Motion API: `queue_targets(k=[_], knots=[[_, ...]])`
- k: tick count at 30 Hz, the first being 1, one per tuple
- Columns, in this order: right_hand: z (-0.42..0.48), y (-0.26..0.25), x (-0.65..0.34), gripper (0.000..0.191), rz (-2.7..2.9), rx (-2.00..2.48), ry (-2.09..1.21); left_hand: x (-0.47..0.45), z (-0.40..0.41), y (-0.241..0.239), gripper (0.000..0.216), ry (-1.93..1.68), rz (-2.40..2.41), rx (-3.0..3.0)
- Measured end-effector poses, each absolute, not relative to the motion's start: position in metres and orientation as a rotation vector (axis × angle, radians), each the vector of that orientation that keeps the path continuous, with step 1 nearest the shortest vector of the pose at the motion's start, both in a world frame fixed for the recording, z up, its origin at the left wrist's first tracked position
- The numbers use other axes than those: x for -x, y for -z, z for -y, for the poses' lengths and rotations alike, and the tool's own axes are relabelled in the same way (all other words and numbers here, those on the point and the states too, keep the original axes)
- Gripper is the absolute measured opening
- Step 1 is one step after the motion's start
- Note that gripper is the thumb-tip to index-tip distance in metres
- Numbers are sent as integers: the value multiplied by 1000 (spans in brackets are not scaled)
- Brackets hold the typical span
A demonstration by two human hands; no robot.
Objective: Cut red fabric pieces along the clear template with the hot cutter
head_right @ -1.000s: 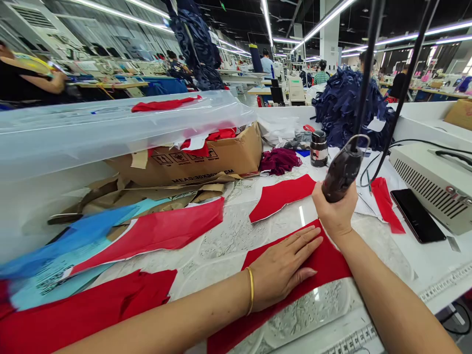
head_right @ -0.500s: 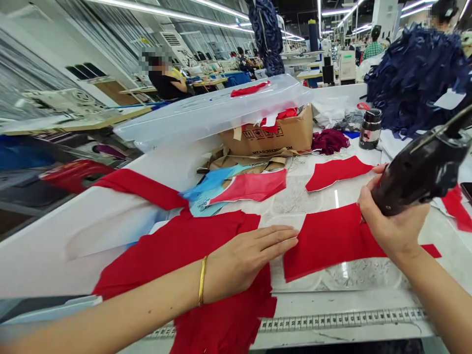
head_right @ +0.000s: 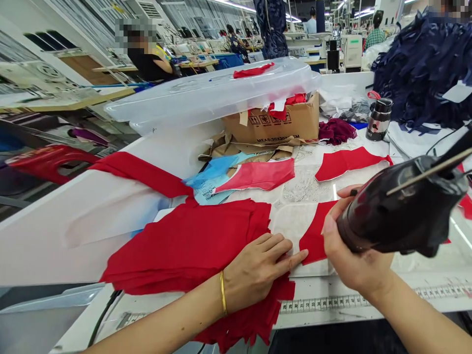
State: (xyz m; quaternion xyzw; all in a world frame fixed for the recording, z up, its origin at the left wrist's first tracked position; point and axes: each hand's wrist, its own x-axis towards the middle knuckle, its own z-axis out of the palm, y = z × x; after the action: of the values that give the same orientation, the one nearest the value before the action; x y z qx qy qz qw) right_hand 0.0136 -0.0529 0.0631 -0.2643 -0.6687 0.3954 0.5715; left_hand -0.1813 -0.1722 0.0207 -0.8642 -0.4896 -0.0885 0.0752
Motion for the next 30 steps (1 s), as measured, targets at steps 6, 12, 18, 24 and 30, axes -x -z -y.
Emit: queue_targets(k=[6,12,18,24,30], knots=[[62,-61,8,14,1602,593,-1010,181,173,-9,35,377,1466,2550],[67,-59,26,25,1553,501,-1069,178,172,-10,29,497,1488,2496],[68,-59,34,26,1527,478,-1081,177,173,-13,27,536,1503,2486],[70,-58,41,23,1490,497,-1084,176,173,-11,24,509,1519,2484],[72,-58,42,23,1454,506,-1111,178,173,-15,26,507,1494,2492]])
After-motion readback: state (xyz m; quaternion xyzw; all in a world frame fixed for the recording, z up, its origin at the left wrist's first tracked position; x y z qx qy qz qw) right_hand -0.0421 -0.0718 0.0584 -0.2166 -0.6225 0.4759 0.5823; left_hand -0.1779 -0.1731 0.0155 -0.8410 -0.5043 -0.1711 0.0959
